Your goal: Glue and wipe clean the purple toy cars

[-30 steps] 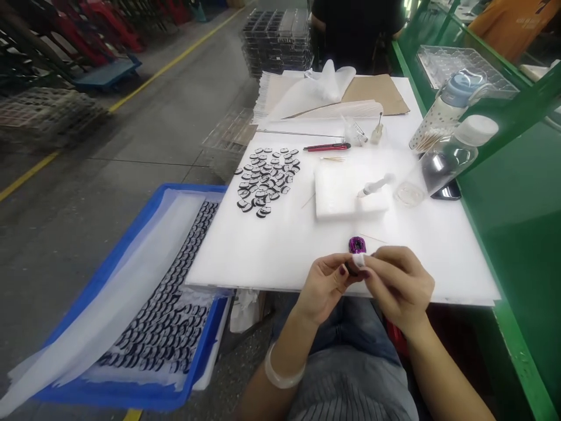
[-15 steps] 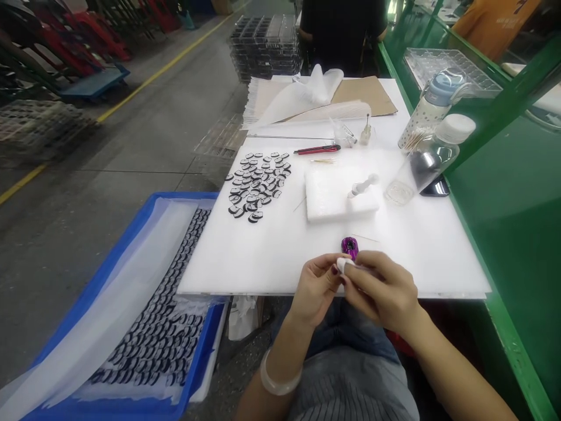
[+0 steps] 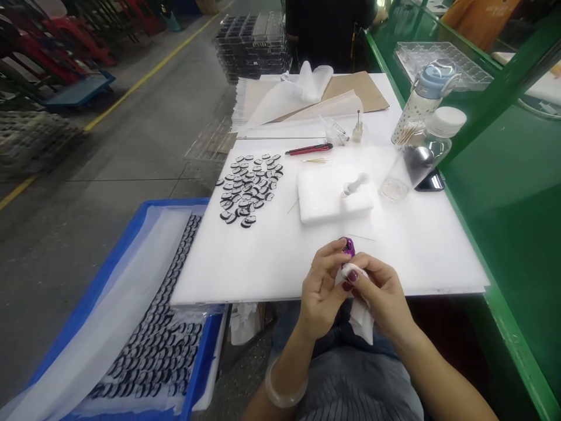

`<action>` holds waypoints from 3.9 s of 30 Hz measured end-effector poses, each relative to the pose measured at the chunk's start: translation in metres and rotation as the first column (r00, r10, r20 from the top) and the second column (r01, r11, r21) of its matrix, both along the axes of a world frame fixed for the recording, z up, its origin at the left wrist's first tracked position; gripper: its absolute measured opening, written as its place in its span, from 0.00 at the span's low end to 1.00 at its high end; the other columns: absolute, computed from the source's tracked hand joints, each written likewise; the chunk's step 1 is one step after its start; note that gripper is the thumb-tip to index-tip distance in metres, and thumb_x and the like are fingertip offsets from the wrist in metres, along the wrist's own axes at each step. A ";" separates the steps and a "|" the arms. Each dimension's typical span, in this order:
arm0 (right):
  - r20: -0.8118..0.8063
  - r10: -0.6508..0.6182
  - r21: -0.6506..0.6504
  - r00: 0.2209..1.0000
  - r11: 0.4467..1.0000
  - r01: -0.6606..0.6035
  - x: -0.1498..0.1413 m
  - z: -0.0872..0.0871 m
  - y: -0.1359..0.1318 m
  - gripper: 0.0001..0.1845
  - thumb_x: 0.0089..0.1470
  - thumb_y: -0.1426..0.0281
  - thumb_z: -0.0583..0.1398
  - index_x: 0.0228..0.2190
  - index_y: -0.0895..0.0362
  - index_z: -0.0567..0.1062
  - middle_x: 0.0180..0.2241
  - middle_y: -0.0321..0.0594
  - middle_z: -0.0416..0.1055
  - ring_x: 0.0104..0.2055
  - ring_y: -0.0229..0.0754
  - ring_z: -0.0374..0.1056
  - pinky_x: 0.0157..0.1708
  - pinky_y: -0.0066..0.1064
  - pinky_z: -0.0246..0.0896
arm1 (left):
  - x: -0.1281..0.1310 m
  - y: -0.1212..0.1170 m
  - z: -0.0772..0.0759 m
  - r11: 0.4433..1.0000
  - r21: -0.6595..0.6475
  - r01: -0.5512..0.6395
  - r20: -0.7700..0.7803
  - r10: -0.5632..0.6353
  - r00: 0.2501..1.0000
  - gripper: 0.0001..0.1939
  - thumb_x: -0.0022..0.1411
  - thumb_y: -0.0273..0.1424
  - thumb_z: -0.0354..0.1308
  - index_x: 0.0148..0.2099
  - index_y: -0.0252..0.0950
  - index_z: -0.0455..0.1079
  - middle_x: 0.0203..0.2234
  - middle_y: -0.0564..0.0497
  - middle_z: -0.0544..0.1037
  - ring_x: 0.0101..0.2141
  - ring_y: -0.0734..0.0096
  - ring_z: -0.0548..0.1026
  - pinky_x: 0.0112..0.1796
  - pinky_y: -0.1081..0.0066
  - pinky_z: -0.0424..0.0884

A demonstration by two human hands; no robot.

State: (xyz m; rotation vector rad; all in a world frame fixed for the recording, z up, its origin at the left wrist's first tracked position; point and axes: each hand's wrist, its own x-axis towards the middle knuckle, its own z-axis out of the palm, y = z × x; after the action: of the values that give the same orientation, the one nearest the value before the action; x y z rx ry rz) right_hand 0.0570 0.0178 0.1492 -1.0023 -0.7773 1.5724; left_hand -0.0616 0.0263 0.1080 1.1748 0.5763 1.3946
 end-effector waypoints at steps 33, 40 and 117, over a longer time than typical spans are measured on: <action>0.794 -0.439 0.518 0.421 0.851 -0.090 0.048 -0.006 0.017 0.05 0.59 0.72 0.61 0.31 0.57 0.77 0.29 0.38 0.73 0.28 0.35 0.68 0.25 0.26 0.62 | -0.024 0.015 0.014 0.922 0.307 -0.237 -0.630 0.383 0.675 0.08 0.59 0.30 0.66 0.43 0.38 0.79 0.35 0.48 0.83 0.37 0.65 0.80 0.41 0.67 0.77; 0.820 -0.366 0.465 0.441 0.875 -0.138 0.042 -0.018 0.018 0.06 0.58 0.71 0.60 0.31 0.58 0.77 0.29 0.37 0.72 0.28 0.34 0.68 0.25 0.25 0.62 | -0.012 0.019 0.007 0.771 0.634 -0.067 -0.660 0.583 0.473 0.08 0.64 0.29 0.62 0.46 0.35 0.76 0.32 0.48 0.78 0.33 0.68 0.76 0.38 0.67 0.74; 0.821 -0.426 0.510 0.381 0.846 -0.153 0.048 -0.017 0.013 0.03 0.59 0.75 0.62 0.34 0.57 0.77 0.30 0.36 0.73 0.30 0.33 0.68 0.27 0.26 0.62 | -0.014 0.034 0.018 0.968 0.247 -0.043 -0.887 0.243 0.391 0.14 0.64 0.31 0.59 0.52 0.39 0.71 0.45 0.49 0.73 0.46 0.63 0.70 0.47 0.61 0.70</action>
State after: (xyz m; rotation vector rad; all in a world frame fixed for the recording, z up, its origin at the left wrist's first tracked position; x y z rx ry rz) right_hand 0.1054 0.0307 0.1321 -1.4656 -1.7300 0.3956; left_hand -0.0756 0.0600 0.1261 2.1071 1.3829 0.7991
